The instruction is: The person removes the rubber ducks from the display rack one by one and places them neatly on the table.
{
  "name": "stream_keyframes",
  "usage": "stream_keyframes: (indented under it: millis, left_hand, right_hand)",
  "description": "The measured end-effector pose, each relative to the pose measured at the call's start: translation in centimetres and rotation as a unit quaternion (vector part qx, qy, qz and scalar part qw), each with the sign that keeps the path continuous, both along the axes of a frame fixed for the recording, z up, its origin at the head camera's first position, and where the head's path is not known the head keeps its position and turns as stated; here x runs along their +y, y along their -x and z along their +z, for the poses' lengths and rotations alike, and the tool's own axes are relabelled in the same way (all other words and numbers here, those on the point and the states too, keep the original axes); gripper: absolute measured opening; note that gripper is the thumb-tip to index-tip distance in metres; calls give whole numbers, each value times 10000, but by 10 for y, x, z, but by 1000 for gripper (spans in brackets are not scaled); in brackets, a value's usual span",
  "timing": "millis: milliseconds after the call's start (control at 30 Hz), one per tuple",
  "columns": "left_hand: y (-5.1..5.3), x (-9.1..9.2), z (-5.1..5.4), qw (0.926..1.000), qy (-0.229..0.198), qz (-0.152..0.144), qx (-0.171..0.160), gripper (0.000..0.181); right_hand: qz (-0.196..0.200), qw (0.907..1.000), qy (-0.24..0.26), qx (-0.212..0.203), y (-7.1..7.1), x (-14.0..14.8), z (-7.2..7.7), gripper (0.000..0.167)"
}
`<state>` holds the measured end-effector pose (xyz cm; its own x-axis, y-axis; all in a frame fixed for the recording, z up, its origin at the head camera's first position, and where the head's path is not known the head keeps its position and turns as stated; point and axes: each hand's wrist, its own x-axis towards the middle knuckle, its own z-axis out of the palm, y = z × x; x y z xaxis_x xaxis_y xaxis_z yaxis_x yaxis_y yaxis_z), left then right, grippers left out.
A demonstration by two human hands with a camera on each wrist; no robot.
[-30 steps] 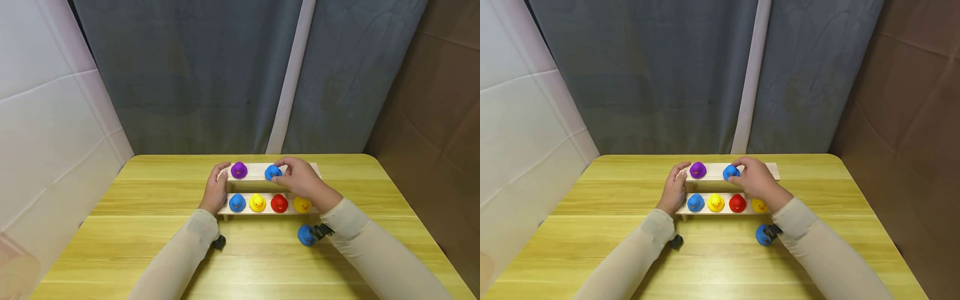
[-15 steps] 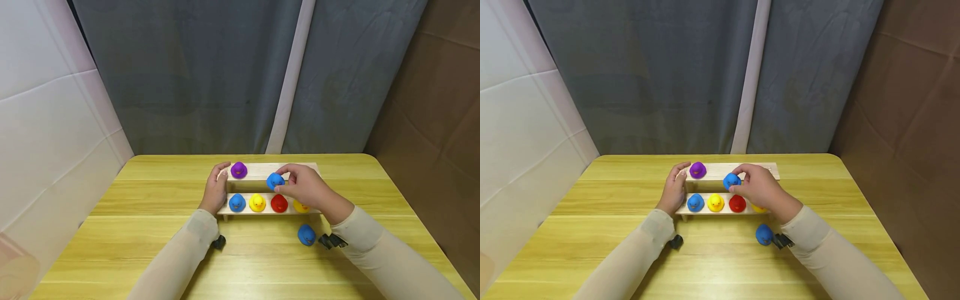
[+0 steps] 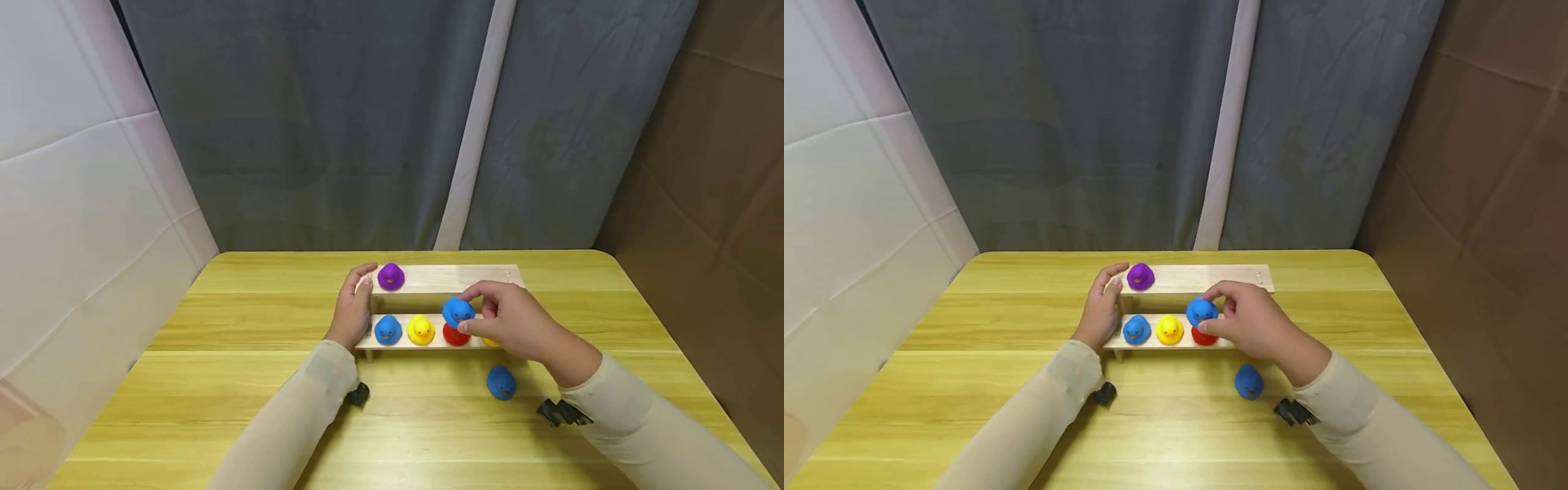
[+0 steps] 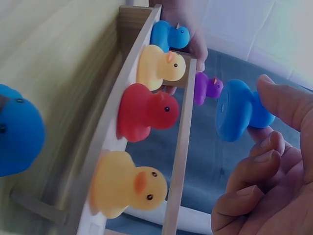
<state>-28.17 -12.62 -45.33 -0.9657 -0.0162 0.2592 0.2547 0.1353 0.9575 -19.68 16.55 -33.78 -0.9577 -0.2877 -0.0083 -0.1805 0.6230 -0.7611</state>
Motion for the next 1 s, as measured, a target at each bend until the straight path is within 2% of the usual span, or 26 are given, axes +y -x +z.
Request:
stream_keyframes:
  millis: [367,633,1000]
  left_hand:
    - [-1,0,0,10000,24,-1,-49,40]
    - [-1,1,0,10000,5,-3,-44,41]
    - [1,0,-1,10000,-15,-9,36,38]
  right_hand:
    - [116,9997,97,186,-13,17,-15,33]
    - [127,9996,194,-186,-23,20,-26,39]
    - [101,9992,300,-262,-30,21,-40,35]
